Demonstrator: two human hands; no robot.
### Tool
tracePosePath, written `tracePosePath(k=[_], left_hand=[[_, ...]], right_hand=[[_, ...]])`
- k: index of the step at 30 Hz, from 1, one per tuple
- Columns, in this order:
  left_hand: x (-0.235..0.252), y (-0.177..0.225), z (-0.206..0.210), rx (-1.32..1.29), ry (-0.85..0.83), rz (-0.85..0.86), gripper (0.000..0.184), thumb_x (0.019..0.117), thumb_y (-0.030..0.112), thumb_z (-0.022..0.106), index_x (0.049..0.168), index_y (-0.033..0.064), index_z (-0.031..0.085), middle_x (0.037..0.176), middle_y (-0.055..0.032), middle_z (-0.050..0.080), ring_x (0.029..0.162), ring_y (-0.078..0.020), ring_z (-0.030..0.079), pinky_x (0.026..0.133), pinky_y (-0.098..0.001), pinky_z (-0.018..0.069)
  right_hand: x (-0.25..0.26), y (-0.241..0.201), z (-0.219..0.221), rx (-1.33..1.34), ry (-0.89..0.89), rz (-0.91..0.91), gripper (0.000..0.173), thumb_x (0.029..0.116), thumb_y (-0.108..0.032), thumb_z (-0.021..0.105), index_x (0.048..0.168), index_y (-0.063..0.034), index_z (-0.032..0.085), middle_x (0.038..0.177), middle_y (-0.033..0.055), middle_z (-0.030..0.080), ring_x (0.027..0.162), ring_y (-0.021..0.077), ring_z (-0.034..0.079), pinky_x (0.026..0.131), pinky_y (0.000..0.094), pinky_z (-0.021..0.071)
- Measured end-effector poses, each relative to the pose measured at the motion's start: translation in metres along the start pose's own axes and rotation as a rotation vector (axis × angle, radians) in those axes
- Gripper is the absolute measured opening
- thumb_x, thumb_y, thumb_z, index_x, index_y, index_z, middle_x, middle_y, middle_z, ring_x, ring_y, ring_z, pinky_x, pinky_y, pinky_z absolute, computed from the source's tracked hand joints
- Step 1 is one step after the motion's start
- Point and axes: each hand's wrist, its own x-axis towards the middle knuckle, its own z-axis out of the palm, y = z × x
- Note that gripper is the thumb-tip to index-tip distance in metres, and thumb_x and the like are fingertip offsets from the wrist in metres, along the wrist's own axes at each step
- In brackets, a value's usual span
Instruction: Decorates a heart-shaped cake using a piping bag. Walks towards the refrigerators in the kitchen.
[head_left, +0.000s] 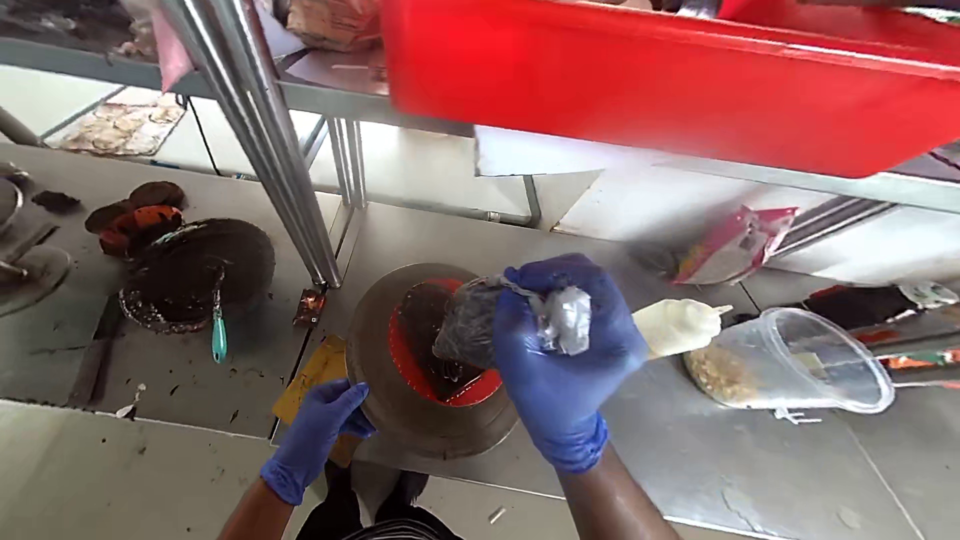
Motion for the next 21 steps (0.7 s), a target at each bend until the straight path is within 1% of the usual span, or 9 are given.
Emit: tracePosePath(k=[4, 9, 13, 15, 18, 21], left_hand=[[0.006, -0.007, -0.007, -0.019, -0.017, 0.01, 0.023, 0.1033, 0.015, 0.057, 0.103, -0.0051, 0.068, 0.082, -0.0178, 0.074, 0.067, -0.0253, 0.074, 0.065, -0.0394, 0.0647], [0.006, -0.004, -0.007, -0.041, -0.025, 0.002, 0.022, 0.1027, 0.015, 0.058, 0.103, -0.0045, 0.069, 0.082, -0.0168, 0.074, 0.067, -0.0245, 0.074, 0.065, -0.0386, 0.0645], [0.007, -0.004, -0.008, -0.046, -0.031, -0.002, 0.021, 0.1029, 0.013, 0.058, 0.104, -0.0045, 0.068, 0.082, -0.0167, 0.074, 0.067, -0.0244, 0.074, 0.065, -0.039, 0.0646], [0.007, -0.005, -0.008, -0.047, -0.031, 0.003, 0.021, 0.1026, 0.014, 0.059, 0.105, -0.0048, 0.068, 0.082, -0.0172, 0.074, 0.067, -0.0247, 0.074, 0.065, -0.0388, 0.0645], [0.006, -0.004, -0.008, -0.052, -0.035, 0.005, 0.02, 0.1021, 0.013, 0.059, 0.102, -0.0046, 0.068, 0.08, -0.0172, 0.074, 0.066, -0.0244, 0.074, 0.064, -0.0384, 0.0645], [0.007, -0.003, -0.008, -0.046, -0.034, -0.011, 0.021, 0.1025, 0.013, 0.058, 0.101, -0.0047, 0.068, 0.081, -0.0172, 0.074, 0.066, -0.0247, 0.074, 0.064, -0.0387, 0.0646]], right_hand=[[-0.001, 0.01, 0.016, -0.023, -0.068, -0.041, 0.012, 0.0831, -0.012, 0.065, 0.093, -0.0052, 0.067, 0.086, -0.0009, 0.065, 0.082, 0.0018, 0.063, 0.07, 0.0154, 0.0538], [0.0, 0.012, 0.023, -0.054, -0.137, -0.039, 0.012, 0.0819, -0.012, 0.066, 0.092, -0.006, 0.067, 0.086, -0.0009, 0.065, 0.081, 0.0016, 0.064, 0.069, 0.0151, 0.0538], [0.002, 0.014, 0.025, -0.083, -0.156, -0.058, 0.011, 0.0808, -0.012, 0.065, 0.09, -0.0059, 0.066, 0.085, 0.0001, 0.066, 0.083, 0.0027, 0.065, 0.071, 0.0158, 0.0545], [0.002, 0.014, 0.026, -0.078, -0.156, -0.057, 0.011, 0.0808, -0.012, 0.066, 0.09, -0.006, 0.066, 0.085, -0.0005, 0.066, 0.082, 0.0021, 0.065, 0.07, 0.0151, 0.0543], [0.003, 0.014, 0.027, -0.089, -0.151, -0.059, 0.01, 0.0804, -0.012, 0.065, 0.089, -0.0058, 0.066, 0.083, -0.0005, 0.066, 0.08, 0.0017, 0.064, 0.069, 0.0148, 0.0541], [0.004, 0.014, 0.026, -0.078, -0.146, -0.068, 0.012, 0.082, -0.013, 0.066, 0.091, -0.0054, 0.066, 0.084, 0.0, 0.065, 0.08, 0.0022, 0.064, 0.069, 0.0157, 0.0541]])
